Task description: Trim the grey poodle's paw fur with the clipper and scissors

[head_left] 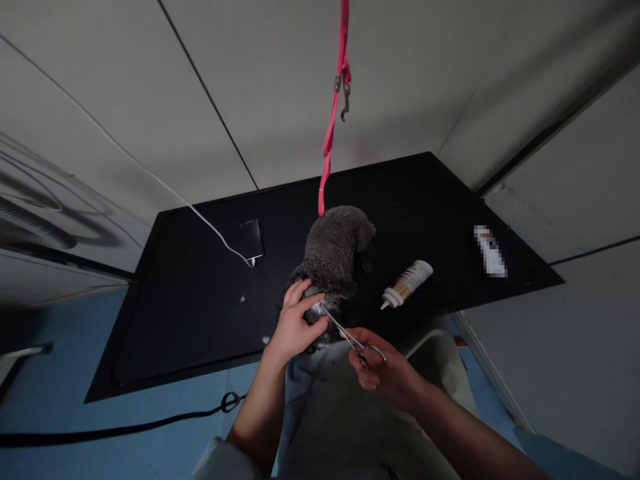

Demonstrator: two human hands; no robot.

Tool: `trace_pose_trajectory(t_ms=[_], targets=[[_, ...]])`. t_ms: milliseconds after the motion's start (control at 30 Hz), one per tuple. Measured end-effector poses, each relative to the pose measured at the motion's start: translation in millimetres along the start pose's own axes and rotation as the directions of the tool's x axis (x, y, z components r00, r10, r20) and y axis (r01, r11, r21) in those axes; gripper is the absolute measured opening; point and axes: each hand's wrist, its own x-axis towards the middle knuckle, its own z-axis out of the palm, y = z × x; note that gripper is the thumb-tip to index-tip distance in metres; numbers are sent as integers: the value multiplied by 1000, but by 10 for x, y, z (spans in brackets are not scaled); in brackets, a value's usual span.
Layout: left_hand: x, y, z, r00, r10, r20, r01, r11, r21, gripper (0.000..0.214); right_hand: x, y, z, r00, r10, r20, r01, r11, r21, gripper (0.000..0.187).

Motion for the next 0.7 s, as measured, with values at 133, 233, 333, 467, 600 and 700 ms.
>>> trace_pose_trajectory(t_ms=[133, 233, 333, 467, 600, 700], targets=[[-16, -7, -4, 1000, -16, 11, 16, 1000, -2, 40, 22, 30, -5, 999, -24, 30, 25, 999, -20, 45], [-23, -21, 4, 1000, -16, 5, 16, 1000, -14, 40, 6, 54, -29, 1000, -16, 26, 17, 999, -29, 45], [-28, -35, 17, 1000, -19, 7, 19, 1000, -24, 41, -14, 58, -59, 999, -12, 36, 13, 1000, -22, 46], [-32, -45, 27, 1000, -16, -5, 16, 999, -39, 40, -21, 60, -97, 999, -3, 38, 3, 1000, -24, 46], [-37, -41, 27, 1000, -14, -5, 13, 999, -47, 40, -21, 76, -120, 1000, 4, 25, -3, 1000, -31, 46], [-36, -35, 30, 1000, -24, -4, 24, 999, -43, 40, -31, 76, -124, 1000, 11, 15, -11, 1000, -29, 44]])
